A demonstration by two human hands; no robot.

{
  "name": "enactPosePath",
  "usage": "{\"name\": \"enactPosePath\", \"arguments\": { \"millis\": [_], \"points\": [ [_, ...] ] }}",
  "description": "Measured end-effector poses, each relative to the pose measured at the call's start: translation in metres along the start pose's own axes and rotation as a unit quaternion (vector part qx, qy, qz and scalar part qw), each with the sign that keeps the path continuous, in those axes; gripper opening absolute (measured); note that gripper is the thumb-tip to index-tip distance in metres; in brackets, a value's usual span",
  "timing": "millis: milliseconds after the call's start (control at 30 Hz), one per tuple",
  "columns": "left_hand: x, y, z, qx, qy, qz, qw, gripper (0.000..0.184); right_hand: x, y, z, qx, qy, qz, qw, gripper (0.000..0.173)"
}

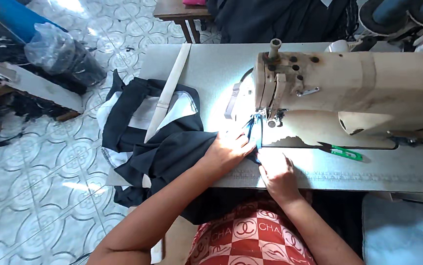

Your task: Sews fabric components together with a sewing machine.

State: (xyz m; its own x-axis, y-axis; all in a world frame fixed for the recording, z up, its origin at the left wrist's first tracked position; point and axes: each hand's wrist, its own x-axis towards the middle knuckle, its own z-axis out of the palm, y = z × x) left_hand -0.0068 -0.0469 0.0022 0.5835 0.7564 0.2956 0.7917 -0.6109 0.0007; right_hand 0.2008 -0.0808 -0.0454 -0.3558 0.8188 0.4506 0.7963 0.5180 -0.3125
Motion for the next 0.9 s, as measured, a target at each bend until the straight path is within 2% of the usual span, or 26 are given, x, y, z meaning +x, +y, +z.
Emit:
{"name": "enactPosePath", "arguments": {
  "millis": [467, 767, 900],
  "points": [
    [0.005, 0.001, 0.007, -0.010, -0.010, -0.010, 1.000, 0.030, 0.002, 0.004, -0.002, -0.002, -0.016, -0.009, 1.000, 0.027],
    [0.029, -0.015, 0.008, -0.017, -0.038, -0.022, 0.999, 0.030, 0.034, 0.014, 0.003, 0.030, -0.017, -0.002, 0.999, 0.022],
    [0.028, -0.025, 0.011, -0.028, -0.001, 0.028, 0.999, 0.027, 0.042, 0.017, 0.005, 0.032, -0.016, 0.000, 0.999, 0.022]
  ]
}}
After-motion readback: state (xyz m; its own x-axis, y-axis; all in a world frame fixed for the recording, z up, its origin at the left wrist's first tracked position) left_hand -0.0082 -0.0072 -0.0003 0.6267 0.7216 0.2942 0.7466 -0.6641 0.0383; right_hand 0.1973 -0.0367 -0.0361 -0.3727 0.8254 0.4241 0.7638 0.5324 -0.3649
